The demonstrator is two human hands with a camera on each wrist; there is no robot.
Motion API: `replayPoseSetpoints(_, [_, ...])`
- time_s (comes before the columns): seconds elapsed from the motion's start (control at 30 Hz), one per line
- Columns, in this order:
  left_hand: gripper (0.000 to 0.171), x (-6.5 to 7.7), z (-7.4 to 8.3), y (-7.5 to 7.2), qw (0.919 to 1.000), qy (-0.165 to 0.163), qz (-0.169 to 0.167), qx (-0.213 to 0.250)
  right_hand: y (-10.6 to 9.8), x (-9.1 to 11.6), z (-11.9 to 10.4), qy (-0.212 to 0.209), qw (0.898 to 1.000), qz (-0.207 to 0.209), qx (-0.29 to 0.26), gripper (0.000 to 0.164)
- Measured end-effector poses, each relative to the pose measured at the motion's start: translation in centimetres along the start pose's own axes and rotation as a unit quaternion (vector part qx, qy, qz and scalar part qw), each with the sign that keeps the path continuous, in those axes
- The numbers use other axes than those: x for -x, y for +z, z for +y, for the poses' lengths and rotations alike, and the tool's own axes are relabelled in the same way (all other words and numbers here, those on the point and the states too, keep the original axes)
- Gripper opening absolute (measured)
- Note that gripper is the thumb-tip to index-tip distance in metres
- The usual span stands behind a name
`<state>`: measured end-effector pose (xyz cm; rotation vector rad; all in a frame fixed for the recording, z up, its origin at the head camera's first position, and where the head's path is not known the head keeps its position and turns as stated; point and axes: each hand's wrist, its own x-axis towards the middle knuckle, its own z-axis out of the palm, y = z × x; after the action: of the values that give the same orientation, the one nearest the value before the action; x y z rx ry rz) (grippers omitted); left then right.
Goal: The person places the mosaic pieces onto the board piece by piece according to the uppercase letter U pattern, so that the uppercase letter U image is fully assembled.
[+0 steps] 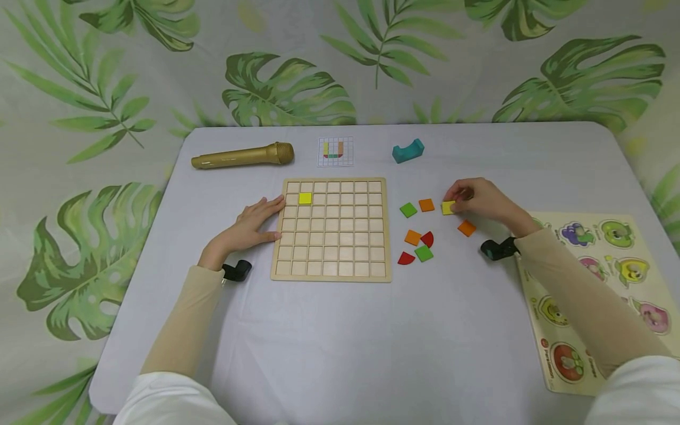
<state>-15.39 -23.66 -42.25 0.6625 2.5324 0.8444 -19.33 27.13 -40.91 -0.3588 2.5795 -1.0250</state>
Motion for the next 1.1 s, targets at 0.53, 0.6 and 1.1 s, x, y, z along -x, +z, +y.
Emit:
replayPoseSetpoints(0.53, [0.075, 0.0, 0.0, -0.1, 1.0, -0.006, -0.003, 0.004, 0.7, -2.3, -3.8, -0.017, 0.987, -0.04, -0.152, 0.018])
replayPoseSetpoints(0.6, [0.074, 0.0, 0.1, -0.1, 1.0, -0.005, -0.004, 0.006, 1.3, -3.1, -4.6, -0.019, 0.986, -0.048, -0.162, 0.018])
replayPoseSetpoints(1.1, [0.074, 0.0, 0.0, -0.1, 1.0, 0.001, 0.0, 0.005, 7.4, -8.9, -11.0, -0.092, 0.969, -0.116, -0.2, 0.013])
